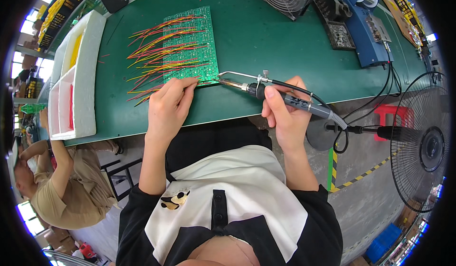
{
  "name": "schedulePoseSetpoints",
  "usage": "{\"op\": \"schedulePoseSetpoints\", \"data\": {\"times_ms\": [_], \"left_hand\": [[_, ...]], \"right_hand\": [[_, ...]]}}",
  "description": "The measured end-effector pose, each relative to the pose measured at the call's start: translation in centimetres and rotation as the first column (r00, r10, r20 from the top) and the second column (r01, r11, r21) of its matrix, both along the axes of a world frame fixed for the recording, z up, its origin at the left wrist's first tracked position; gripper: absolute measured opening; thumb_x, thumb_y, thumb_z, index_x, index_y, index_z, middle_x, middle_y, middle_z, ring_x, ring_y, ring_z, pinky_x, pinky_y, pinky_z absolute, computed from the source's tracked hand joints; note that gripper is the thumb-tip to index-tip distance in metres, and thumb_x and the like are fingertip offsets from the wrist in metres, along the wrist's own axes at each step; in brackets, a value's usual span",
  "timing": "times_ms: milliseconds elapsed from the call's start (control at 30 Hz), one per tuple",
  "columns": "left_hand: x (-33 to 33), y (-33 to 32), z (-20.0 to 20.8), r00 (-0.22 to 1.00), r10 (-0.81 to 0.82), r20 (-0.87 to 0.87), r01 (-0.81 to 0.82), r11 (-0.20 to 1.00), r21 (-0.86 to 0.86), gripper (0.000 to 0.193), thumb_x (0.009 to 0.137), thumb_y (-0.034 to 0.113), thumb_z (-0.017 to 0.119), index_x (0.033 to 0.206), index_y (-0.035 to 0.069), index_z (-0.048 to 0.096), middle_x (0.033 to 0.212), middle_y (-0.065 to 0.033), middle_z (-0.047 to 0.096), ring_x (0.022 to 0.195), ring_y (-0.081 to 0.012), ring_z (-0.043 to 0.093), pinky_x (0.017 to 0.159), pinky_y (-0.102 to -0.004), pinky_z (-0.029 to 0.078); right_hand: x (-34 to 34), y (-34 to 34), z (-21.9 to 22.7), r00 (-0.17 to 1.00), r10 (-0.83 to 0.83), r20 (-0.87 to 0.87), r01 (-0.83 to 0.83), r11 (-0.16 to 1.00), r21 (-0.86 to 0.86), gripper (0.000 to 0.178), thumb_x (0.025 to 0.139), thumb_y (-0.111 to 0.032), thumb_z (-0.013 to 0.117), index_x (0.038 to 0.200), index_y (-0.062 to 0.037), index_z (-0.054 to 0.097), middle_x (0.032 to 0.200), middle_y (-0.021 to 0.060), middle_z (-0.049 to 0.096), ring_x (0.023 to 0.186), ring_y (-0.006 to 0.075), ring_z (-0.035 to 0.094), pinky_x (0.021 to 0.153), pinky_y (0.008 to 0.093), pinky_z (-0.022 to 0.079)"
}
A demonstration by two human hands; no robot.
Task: The person solders wires onto a circuit board using a soldering iron, sets the board aside, and then places new wires onto another circuit board and solders them.
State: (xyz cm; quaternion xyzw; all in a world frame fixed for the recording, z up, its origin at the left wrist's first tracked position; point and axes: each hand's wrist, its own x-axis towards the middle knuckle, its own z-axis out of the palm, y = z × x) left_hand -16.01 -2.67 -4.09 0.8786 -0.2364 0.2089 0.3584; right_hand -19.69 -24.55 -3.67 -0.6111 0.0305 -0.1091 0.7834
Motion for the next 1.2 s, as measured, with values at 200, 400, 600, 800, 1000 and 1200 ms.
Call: {"op": "schedulePoseSetpoints", "data": {"times_ms": [200,400,600,800,1000,1200], "left_hand": [[-0.2,-0.1,-0.4,1.000,-0.002,-0.013,0.002,1.000,-0.022,0.012,0.077,-0.005,0.063,0.088,0.000,0.062,0.062,-0.0065,0.052,0.046,-0.0131,0.044,0.044,-0.0254,0.036],[0.0,0.1,0.3,1.000,0.005,-0.002,-0.006,1.000,-0.025,0.013,0.076,-0.005,0.063,0.088,0.000,0.062,0.062,-0.0063,0.052,0.046,-0.0125,0.043,0.044,-0.0253,0.035],[0.7,-0.1,-0.2,1.000,0.020,-0.001,-0.020,0.999,-0.045,0.014,0.075,-0.004,0.065,0.088,0.001,0.062,0.062,-0.0054,0.052,0.046,-0.0123,0.043,0.044,-0.0257,0.036],[-0.3,0.9,-0.4,0.997,0.082,-0.001,-0.082,0.996,-0.021,0.016,0.075,0.001,0.064,0.091,0.003,0.062,0.065,-0.0085,0.053,0.050,-0.0193,0.052,0.047,-0.0309,0.042],[-0.5,0.1,-0.8,0.993,0.060,0.102,-0.055,0.997,-0.051,0.012,0.074,0.003,0.063,0.086,0.001,0.061,0.066,-0.0098,0.051,0.056,-0.0264,0.055,0.049,-0.0358,0.045],[-0.7,-0.5,-0.2,0.998,0.048,0.050,-0.048,0.999,-0.002,0.013,0.074,0.005,0.062,0.086,0.002,0.059,0.070,-0.0092,0.053,0.060,-0.0272,0.057,0.051,-0.0359,0.047]], "right_hand": [[-0.1,0.0,-0.3,1.000,-0.023,0.010,0.023,1.000,0.001,0.017,0.084,-0.010,0.061,0.082,-0.0036,0.046,0.056,0.0063,0.053,0.039,0.0046,0.042,0.034,0.0165,0.030],[0.2,0.0,0.3,0.997,-0.072,0.024,0.070,0.995,0.067,0.018,0.085,-0.014,0.061,0.080,-0.0044,0.046,0.053,0.0060,0.051,0.037,0.0049,0.040,0.033,0.0167,0.028],[1.2,-0.3,0.3,0.994,-0.110,0.021,0.107,0.989,0.099,0.017,0.086,-0.013,0.059,0.079,-0.0063,0.045,0.052,0.0054,0.050,0.037,0.0054,0.039,0.033,0.0169,0.027],[2.8,-0.9,1.1,0.989,-0.131,0.071,0.124,0.988,0.096,0.013,0.091,-0.014,0.052,0.082,-0.0076,0.046,0.056,0.0013,0.045,0.041,0.0045,0.033,0.040,0.0187,0.025],[4.6,-3.2,-1.0,0.989,-0.134,0.065,0.115,0.963,0.244,0.012,0.093,-0.016,0.051,0.085,-0.0061,0.051,0.058,0.0007,0.045,0.043,0.0027,0.032,0.040,0.0175,0.023],[5.1,-3.2,-1.0,0.992,-0.107,0.064,0.089,0.968,0.233,0.011,0.093,-0.017,0.051,0.090,-0.0061,0.052,0.057,0.0010,0.044,0.042,0.0031,0.032,0.041,0.0176,0.023]]}}
